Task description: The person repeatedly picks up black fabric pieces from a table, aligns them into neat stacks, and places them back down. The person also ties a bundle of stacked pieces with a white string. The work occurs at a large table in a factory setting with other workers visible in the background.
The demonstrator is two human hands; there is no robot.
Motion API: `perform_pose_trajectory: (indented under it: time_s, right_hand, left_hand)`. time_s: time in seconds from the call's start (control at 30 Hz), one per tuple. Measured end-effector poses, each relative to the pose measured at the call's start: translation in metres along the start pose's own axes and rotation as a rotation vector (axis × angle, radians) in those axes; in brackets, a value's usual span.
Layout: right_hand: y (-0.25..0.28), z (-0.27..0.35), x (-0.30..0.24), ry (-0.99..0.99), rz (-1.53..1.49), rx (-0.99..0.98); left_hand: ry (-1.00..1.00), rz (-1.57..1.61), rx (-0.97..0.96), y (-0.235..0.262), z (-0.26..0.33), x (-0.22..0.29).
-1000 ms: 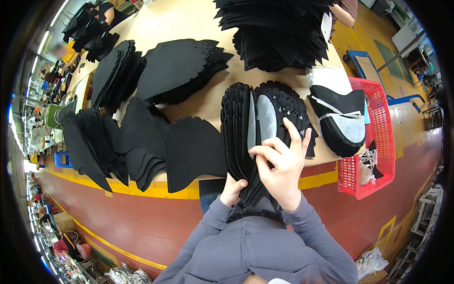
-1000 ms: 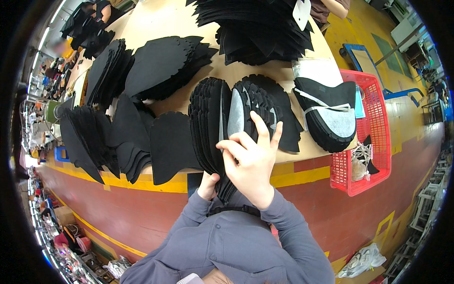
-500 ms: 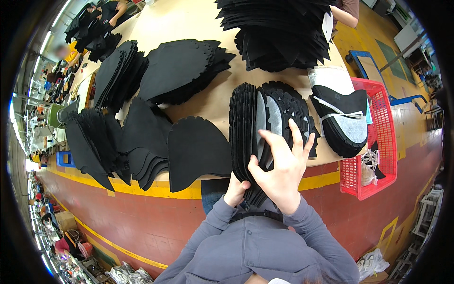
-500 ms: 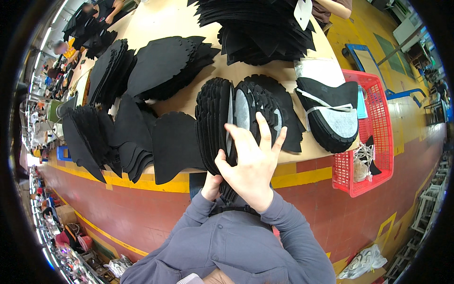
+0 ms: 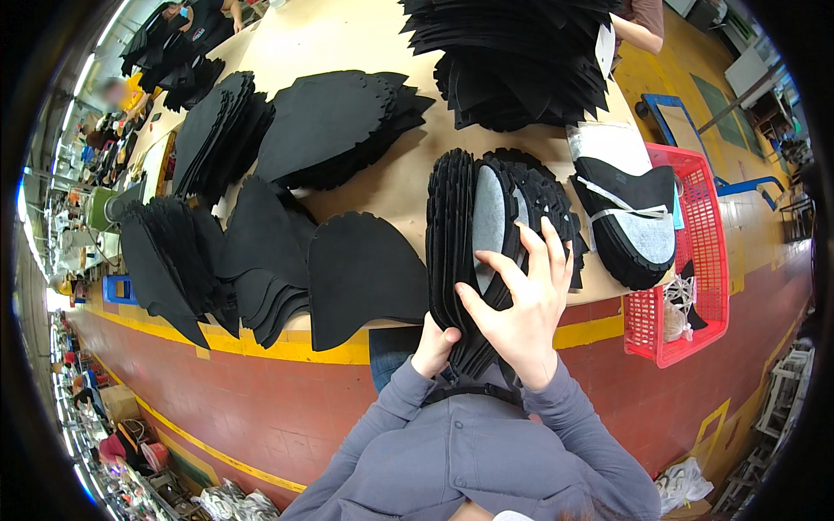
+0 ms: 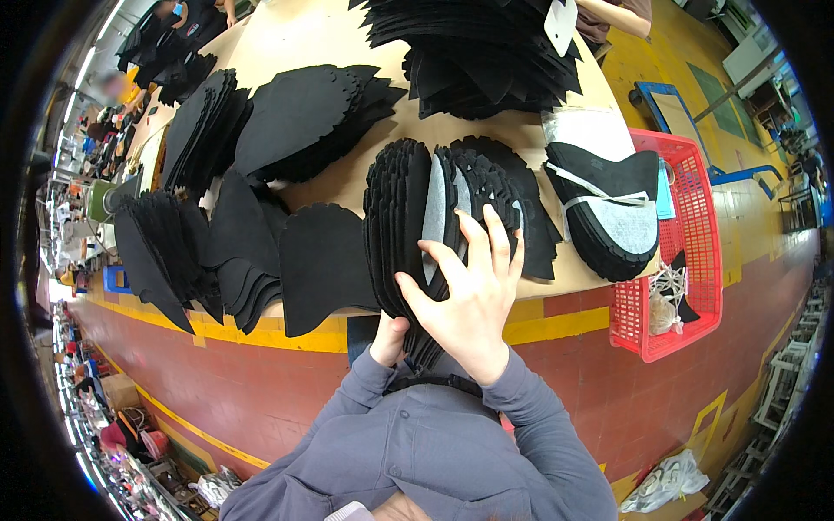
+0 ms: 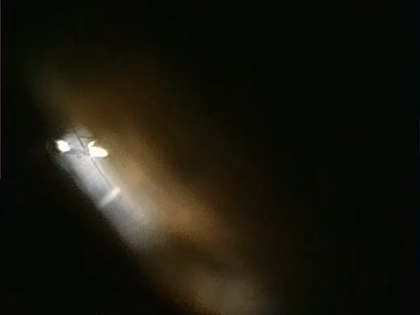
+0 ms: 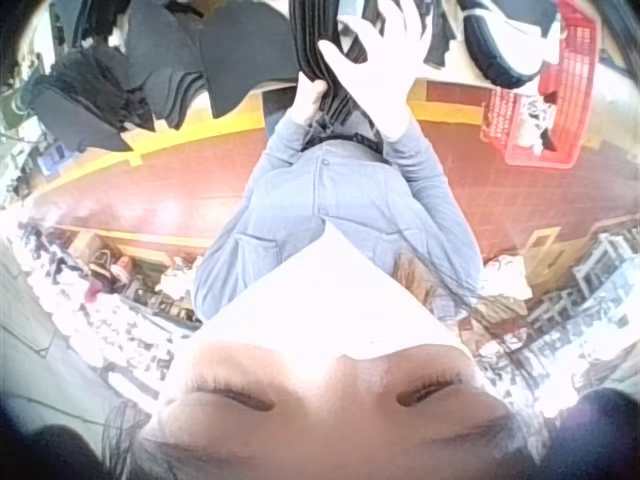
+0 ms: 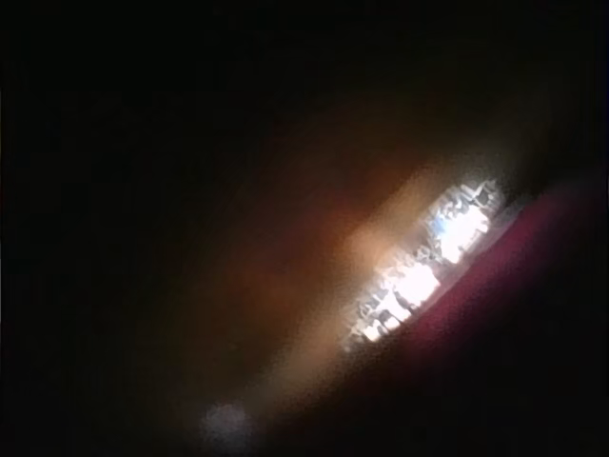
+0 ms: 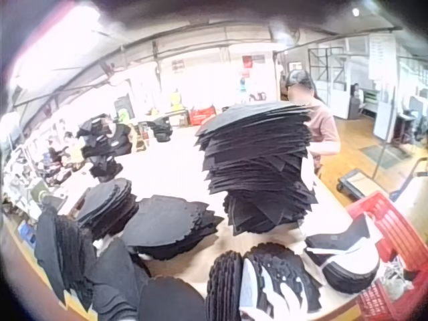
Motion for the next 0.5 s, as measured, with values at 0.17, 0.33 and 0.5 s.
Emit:
perform_pose_trajectory:
  time_s: [0.17,0.33,0.5]
  right_hand:
    - [-0.003,-0.001,0.003,0.000,-0.021,0.050]
    - [-0.004,-0.001,0.001,0.046,0.022,0.043]
    - [0.001,-0.005,-0.002,0.017,0.008,-0.032]
  left_hand:
    - [-0.114,-0.005,0.051,-0.012,-0.001,0.014]
    - [-0.122,0.014,0.059,-0.012,-0.001,0.014]
    - [-0.158,-0.039,0.077,-0.012,-0.004,0.014]
Point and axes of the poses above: each hand's wrist, its own z-axis away from the middle knuckle, its own y-axis out of the back of the hand, x = y × z, the point moved 5 cm from there along -z, towards the middle knuckle, and after that the axes turned 6 degrees about -x, right-handed, at the moved point
